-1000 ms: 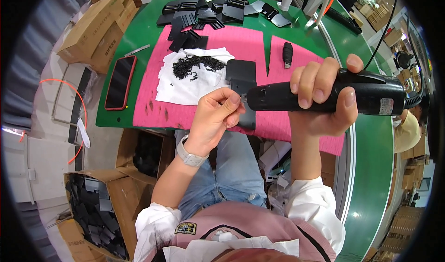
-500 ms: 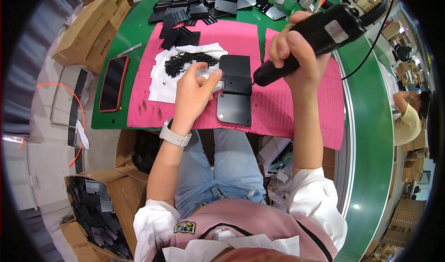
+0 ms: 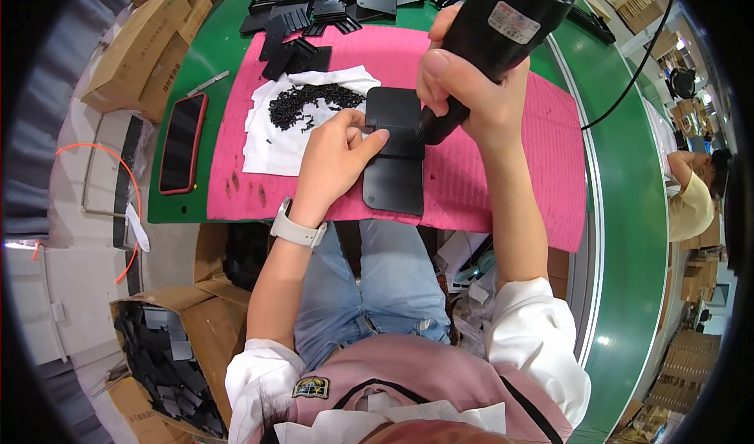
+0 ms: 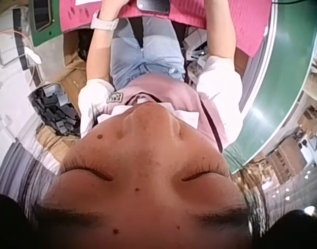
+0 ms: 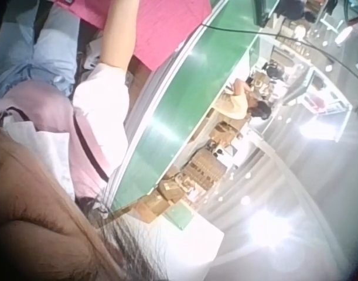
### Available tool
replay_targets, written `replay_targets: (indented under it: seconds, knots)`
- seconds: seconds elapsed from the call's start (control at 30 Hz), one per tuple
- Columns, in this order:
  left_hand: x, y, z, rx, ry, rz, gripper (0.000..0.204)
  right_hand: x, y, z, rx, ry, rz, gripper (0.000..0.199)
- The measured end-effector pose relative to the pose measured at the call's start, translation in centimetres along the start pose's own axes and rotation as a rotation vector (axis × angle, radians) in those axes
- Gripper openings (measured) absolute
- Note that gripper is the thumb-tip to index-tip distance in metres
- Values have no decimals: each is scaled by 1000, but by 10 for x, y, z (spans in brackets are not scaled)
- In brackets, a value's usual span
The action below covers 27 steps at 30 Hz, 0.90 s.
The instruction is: Assembling plastic components using an electric screwdriver and small screws.
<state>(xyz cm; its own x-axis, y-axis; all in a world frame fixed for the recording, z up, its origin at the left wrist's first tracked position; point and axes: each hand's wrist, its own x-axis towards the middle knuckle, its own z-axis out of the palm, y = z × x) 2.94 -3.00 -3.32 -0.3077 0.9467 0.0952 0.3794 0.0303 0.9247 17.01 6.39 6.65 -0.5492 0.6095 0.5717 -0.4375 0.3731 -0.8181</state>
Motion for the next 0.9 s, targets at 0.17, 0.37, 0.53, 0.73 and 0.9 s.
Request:
replay_targets:
  seconds: [0.17,0.37,0.53,0.73,0.9]
  knots:
    - [-1,0,2,14,29,8,29,-1,3,-2,-16,19,1,22]
    - [0,0,0,50,9,1,28,-2,6,-6,28,-14,-16,24]
    - [1,1,0,3,-8,-33,26,-2,9,-9,35,-78,-25,22]
    - [1,-1,1,21,-4,-13,25,-3,9,-9,43,-65,-10,21]
    - [2,1,-1,37,0,-11,26,-12,6,0,-185,-8,-156,18]
